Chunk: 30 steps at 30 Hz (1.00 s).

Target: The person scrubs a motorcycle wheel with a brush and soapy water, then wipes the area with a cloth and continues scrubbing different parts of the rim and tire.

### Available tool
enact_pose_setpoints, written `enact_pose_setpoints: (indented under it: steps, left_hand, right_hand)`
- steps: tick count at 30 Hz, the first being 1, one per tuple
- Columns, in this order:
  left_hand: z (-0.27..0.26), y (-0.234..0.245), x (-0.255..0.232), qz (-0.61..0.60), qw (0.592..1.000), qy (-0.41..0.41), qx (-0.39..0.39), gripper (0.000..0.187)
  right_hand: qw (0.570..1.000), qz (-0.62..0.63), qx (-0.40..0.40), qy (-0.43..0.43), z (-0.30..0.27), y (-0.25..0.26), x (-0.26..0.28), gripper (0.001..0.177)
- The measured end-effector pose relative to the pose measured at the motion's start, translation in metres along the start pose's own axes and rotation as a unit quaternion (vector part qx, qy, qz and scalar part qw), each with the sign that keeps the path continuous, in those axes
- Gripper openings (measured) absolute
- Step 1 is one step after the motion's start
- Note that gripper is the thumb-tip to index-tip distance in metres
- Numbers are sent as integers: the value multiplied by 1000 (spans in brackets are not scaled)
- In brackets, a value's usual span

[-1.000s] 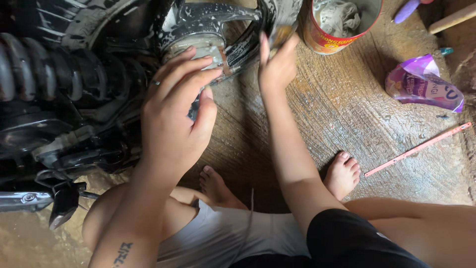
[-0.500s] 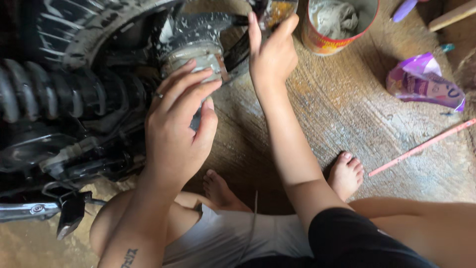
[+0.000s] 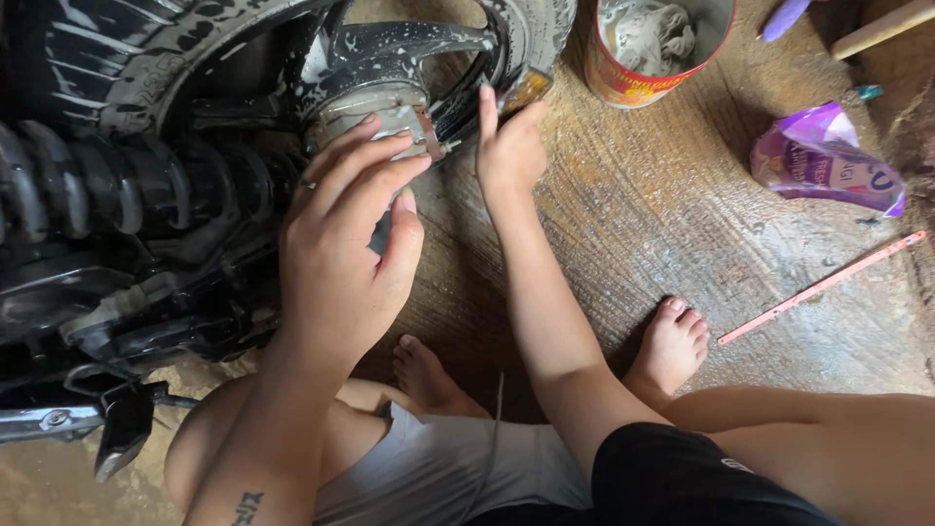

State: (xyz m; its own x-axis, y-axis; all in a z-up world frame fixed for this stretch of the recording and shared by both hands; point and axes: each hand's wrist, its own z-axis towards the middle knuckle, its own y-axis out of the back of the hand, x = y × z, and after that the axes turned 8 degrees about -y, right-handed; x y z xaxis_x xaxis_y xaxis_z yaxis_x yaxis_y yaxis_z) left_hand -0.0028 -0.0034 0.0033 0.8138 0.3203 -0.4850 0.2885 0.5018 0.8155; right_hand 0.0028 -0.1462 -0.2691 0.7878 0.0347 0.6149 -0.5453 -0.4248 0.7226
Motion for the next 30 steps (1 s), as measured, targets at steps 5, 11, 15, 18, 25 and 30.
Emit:
enact_pose_setpoints:
  steps: [5,11,15,18,25,30]
  left_hand:
    - [-5,3,-1,8,1000,-4,2,27]
    - [-2,2,1,3,1000,9,4,27]
    - [3,-1,6,4,1000,1,-6,30]
    - [3,-6,7,-9,1000,8,-7,31]
    - [10,-15,14,-10,1000,15,2,30]
    - [10,-17,12,-12,1000,10,7,29]
  right_hand:
    - [986,129,-59,83,2,39,37,78]
    - [944,260,-83,187,3,49,42,64]
    - [779,602,176,22,14,45,37,63]
    - [610,708,326,145,3,65,31,69]
    - [521,694,459,190,3,94,37,82]
    - [532,666,481,203,4,88,29,84]
